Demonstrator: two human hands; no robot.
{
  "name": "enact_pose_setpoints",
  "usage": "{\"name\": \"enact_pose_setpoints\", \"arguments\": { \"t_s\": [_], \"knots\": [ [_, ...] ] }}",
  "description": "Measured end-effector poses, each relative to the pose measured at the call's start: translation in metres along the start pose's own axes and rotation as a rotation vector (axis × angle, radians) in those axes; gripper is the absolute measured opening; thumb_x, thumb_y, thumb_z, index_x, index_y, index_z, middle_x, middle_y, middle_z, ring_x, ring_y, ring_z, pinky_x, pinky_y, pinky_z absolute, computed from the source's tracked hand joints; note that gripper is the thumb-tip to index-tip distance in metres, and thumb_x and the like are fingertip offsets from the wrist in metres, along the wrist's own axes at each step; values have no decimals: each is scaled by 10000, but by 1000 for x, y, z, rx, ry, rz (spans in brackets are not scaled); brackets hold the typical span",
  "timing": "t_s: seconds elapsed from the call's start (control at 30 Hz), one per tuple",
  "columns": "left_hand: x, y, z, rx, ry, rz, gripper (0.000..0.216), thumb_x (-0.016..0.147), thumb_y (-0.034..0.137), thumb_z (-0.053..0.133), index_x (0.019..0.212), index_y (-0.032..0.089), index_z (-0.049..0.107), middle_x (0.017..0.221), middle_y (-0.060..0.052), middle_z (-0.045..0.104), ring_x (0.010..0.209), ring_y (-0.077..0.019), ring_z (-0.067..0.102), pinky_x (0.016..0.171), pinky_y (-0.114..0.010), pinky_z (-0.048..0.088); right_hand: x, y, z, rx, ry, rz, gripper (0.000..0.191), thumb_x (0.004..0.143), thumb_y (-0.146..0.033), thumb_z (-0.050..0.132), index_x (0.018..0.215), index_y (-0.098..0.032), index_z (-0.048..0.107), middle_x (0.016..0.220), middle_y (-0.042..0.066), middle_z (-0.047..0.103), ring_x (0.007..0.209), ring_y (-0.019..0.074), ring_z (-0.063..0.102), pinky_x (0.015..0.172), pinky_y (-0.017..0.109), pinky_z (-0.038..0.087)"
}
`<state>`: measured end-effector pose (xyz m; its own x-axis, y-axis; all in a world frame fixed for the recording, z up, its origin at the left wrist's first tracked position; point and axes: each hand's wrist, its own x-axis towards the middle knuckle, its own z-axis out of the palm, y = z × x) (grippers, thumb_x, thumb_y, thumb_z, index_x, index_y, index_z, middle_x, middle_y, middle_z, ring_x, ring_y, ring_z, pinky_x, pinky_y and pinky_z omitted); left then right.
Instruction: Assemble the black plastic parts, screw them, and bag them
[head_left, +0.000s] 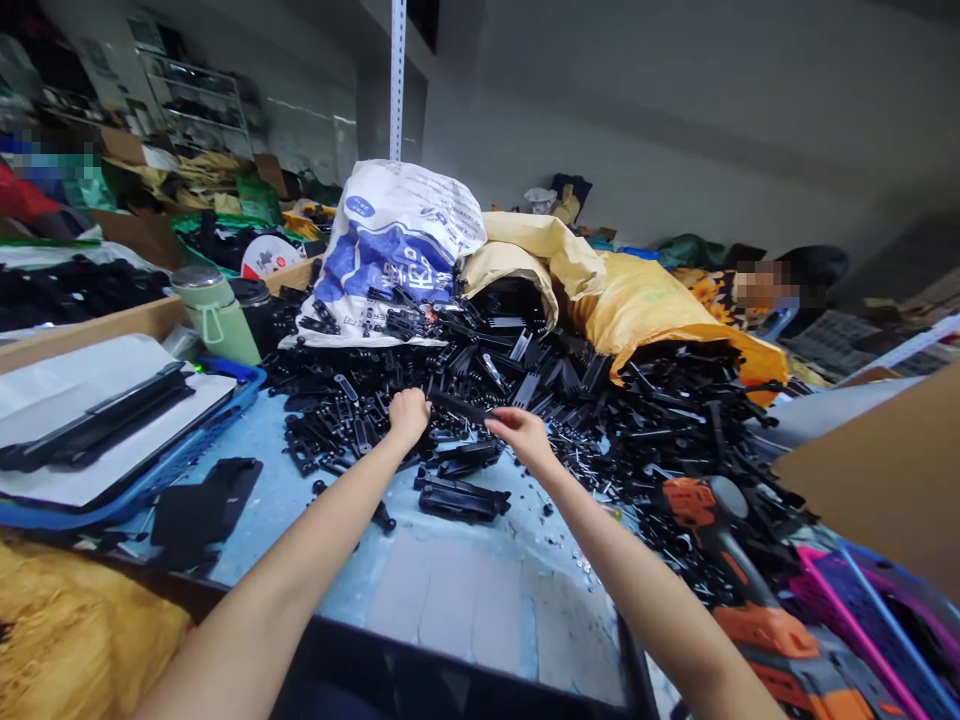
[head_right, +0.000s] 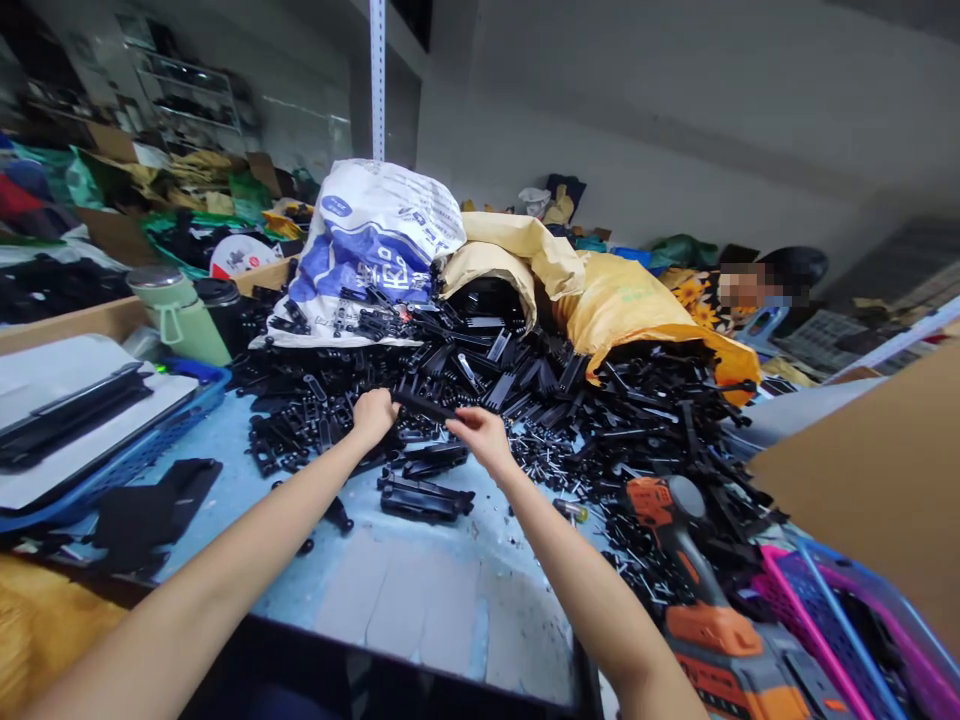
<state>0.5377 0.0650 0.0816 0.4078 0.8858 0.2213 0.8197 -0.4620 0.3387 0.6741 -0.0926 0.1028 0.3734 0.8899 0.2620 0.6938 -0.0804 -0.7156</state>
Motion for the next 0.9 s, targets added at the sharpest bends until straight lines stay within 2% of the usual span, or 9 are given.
{"name": "enact_pose_setpoints", "arguments": {
  "t_s": [0.17,0.3,0.4,0.47,0.6,0.67,0.73,0.83,0.9],
  "knots": [
    [-20,-12,-31,-43,150,62,240,771,225,480,882,31,568,881,-188,598,924,-303,542,777,-405,415,-138,9,-20,105,-129,-55,261,711,-345,642,939,-221,632,897,55,644,812,205,600,738,344,493],
    [-72,-9,-64,-132,245,237,355,877,336,329,1051,58,466,1024,-134,550,1013,-220,495,889,-367,376,-193,10,-19,-96,-311,-101,391,764,-346,588,1144,-266,539,1055,82,579,966,237,531,827,396,439],
    [-134,6,-65,-184,162,475,305,865,359,391,1061,145,485,1010,-67,573,942,-166,537,843,-291,422,-185,0,2,-284,-335,-177,590,745,-444,595,1276,-267,410,1180,98,498,1057,267,455,881,430,382],
    [-174,11,-51,-173,66,592,239,837,291,457,1030,170,528,894,-55,604,838,-179,569,750,-293,462,-166,-8,18,-384,-339,-243,524,790,-455,536,1263,-258,428,1124,96,524,1013,260,465,857,428,376],
    [-214,-11,-16,-74,-127,528,311,827,186,426,1120,130,513,922,-109,603,856,-232,572,734,-377,477,-137,-12,34,-451,-249,-185,392,856,-355,459,1223,-219,475,971,99,561,923,239,490,800,391,390],
    [-216,-27,-8,-180,-151,487,342,838,203,406,1164,143,493,981,-109,595,934,-232,556,805,-397,460,-136,-11,33,-316,-187,-99,395,856,-361,452,1224,-218,474,985,100,554,914,229,506,794,377,406],
    [-215,-34,-10,-367,-182,460,357,860,233,370,1197,179,474,1053,-94,578,976,-208,546,843,-373,453,-143,-12,33,-30,-178,24,406,874,-397,400,1245,-238,446,972,84,567,813,192,550,729,346,449],
    [-218,-24,-18,-652,-252,333,376,878,296,347,1230,214,450,1075,-74,573,840,-160,598,767,-317,494,-156,-17,37,496,-304,222,468,893,-449,315,1321,-262,333,735,22,593,546,133,544,526,273,468],
    [-221,-12,-23,-770,-236,235,385,867,325,383,1229,216,457,1049,-66,586,819,-155,603,759,-312,497,-162,-22,39,691,-338,283,505,884,-467,332,1343,-260,299,636,-6,564,468,114,511,459,240,444]
  ]
}}
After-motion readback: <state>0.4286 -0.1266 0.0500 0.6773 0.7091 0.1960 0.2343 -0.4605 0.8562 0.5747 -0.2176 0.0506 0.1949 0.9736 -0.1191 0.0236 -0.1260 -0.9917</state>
